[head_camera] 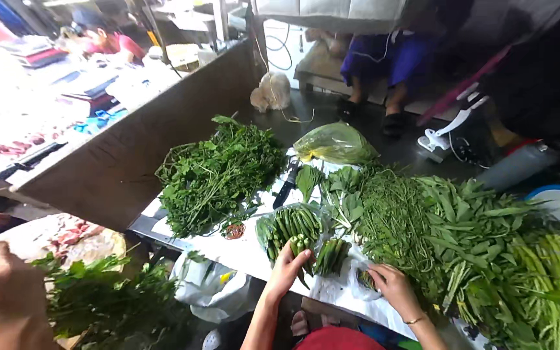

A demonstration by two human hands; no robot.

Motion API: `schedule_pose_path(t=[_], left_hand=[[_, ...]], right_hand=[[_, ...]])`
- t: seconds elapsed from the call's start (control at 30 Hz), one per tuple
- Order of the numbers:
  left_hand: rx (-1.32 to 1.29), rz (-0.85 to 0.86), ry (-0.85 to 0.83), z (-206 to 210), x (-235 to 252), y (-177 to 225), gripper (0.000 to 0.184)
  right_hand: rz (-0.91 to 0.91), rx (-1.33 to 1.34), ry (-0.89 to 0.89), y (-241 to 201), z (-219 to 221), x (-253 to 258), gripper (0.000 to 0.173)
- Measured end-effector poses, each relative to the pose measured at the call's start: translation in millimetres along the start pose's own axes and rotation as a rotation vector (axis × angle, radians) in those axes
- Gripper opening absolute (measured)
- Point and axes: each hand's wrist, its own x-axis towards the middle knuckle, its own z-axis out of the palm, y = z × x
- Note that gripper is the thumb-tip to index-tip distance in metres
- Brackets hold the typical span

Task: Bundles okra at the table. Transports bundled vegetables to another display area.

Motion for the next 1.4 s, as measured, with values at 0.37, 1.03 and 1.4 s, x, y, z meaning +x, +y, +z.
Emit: schedule_pose_path(t=[0.37,1.03,1.4], left_hand=[[0.34,0.113,-0.197,23.7,27.1,20.0,0.036],[0.527,0.276,-0.088,4.8,26.5,34.4,0.036],[-0.055,0.237,0.01,13.3,27.1,51.2,0.034]], right_hand=[[0.306,1.176,-0.095,-64.9,-38.3,44.1,0.019],[-0.293,0.179,-0.471,-121.1,-42.6,102.9,0.052],[-0.605,1.648,-0.523,-160.4,-48.7,39.8,0.029]])
